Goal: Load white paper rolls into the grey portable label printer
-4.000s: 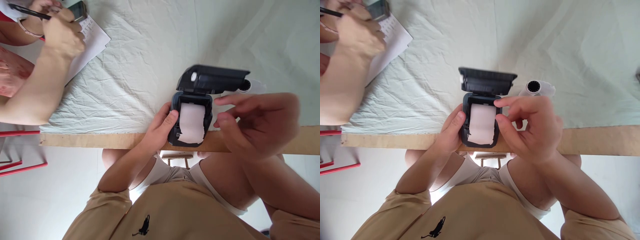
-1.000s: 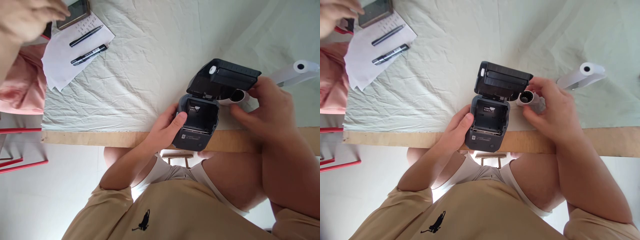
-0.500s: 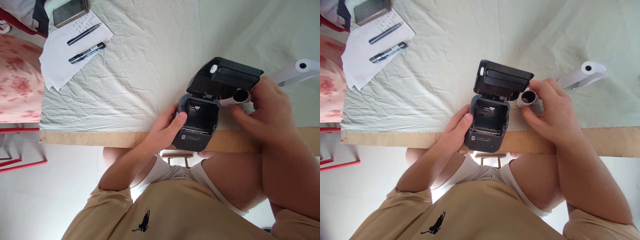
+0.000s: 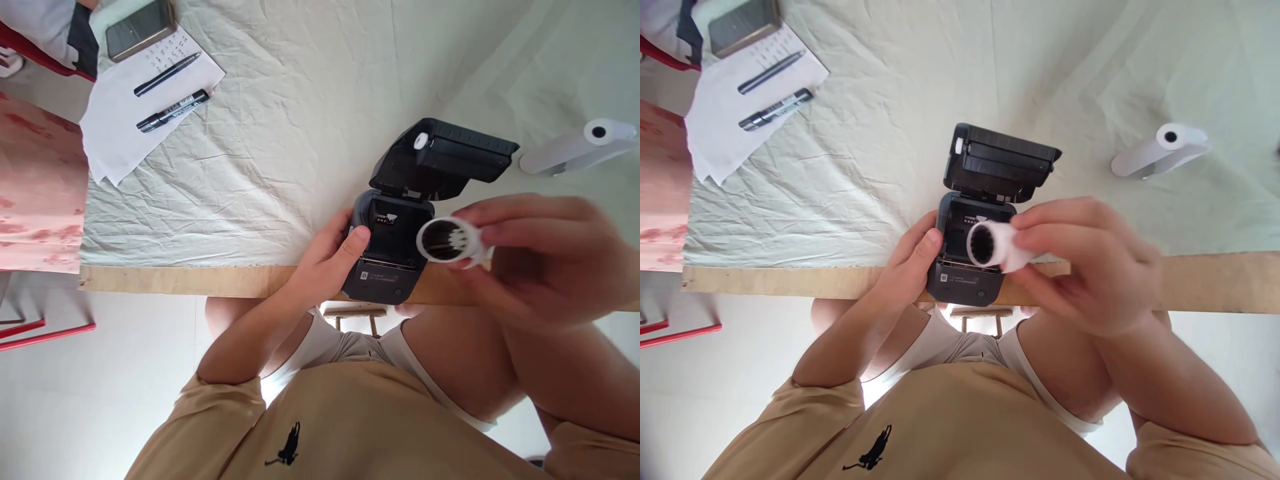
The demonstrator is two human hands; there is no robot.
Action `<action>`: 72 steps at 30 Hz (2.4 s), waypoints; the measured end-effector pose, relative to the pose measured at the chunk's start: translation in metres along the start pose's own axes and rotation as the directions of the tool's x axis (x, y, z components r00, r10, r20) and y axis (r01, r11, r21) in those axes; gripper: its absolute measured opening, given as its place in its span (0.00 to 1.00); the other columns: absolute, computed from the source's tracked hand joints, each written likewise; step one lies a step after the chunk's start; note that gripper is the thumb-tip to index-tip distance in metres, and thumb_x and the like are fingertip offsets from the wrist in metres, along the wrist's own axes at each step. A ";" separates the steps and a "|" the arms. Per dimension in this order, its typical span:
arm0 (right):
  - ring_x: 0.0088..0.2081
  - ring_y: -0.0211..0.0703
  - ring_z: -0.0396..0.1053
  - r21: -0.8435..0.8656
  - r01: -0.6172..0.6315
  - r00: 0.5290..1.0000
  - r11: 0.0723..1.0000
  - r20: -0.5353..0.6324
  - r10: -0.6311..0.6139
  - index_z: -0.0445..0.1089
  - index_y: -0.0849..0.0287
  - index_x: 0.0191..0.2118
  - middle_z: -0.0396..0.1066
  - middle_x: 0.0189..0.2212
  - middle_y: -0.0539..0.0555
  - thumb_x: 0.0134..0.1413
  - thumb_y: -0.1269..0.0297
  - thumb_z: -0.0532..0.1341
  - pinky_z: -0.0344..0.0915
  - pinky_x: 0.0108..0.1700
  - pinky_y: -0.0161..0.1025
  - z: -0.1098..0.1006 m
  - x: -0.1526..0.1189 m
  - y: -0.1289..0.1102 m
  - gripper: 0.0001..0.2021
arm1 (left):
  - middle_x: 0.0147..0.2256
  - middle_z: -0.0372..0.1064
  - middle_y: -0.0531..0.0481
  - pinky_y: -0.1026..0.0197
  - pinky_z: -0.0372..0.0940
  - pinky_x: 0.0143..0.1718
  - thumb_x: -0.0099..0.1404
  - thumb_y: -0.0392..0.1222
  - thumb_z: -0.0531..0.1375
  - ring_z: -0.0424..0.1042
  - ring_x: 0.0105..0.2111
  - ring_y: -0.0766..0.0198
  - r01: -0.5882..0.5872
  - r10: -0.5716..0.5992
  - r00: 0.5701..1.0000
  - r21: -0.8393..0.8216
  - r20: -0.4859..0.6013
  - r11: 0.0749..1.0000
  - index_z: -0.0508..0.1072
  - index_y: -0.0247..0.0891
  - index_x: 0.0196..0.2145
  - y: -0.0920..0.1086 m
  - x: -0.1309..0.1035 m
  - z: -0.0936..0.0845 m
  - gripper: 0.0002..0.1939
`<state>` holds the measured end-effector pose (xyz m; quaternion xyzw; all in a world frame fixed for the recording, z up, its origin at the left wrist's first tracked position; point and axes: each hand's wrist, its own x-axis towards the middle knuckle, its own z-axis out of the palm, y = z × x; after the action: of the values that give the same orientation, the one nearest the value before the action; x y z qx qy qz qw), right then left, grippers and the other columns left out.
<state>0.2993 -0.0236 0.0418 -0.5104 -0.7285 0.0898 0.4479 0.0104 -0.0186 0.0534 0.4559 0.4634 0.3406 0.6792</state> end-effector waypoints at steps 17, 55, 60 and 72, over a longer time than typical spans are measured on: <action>0.48 0.50 0.93 0.072 0.207 0.974 0.976 0.085 -0.212 0.82 0.45 0.49 0.94 0.50 0.47 0.76 0.80 0.75 0.90 0.49 0.50 0.033 0.008 -0.030 0.16 | 0.50 0.92 0.43 0.55 0.86 0.46 0.76 0.82 0.76 0.92 0.55 0.46 -0.018 0.018 1.000 0.037 -0.015 0.999 0.84 0.43 0.53 0.003 0.004 -0.001 0.37; 0.74 0.57 0.83 0.302 -0.067 0.998 0.951 0.014 0.065 0.64 0.22 0.86 0.77 0.78 0.53 0.84 0.53 0.69 0.87 0.59 0.56 0.040 -0.005 0.004 0.34 | 0.91 0.63 0.33 0.25 0.76 0.85 0.64 0.59 0.85 0.77 0.83 0.24 -0.003 -0.036 0.981 0.198 0.192 0.980 0.34 0.51 0.98 -0.022 0.006 -0.021 0.85; 0.75 0.61 0.84 0.397 -0.036 0.998 0.917 0.058 0.014 0.61 0.24 0.91 0.79 0.79 0.59 0.90 0.49 0.67 0.87 0.70 0.62 0.042 -0.004 0.001 0.35 | 0.88 0.70 0.35 0.30 0.79 0.81 0.63 0.54 0.88 0.80 0.80 0.25 -0.038 0.020 0.986 0.107 0.167 0.993 0.43 0.55 0.98 -0.027 0.004 -0.022 0.82; 0.56 0.56 0.88 0.162 0.315 0.949 0.935 -0.063 -0.309 0.80 0.48 0.59 0.82 0.59 0.59 0.77 0.63 0.74 0.94 0.62 0.61 0.044 0.001 -0.006 0.11 | 0.87 0.72 0.34 0.37 0.85 0.68 0.60 0.45 0.87 0.87 0.68 0.32 0.027 -0.039 0.993 0.107 0.112 0.994 0.44 0.54 0.98 -0.021 0.001 -0.020 0.83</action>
<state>0.2620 -0.0108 0.0203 -0.3501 -0.7816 0.0700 0.5115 -0.0071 -0.0188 0.0305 0.5020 0.4486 0.2778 0.6853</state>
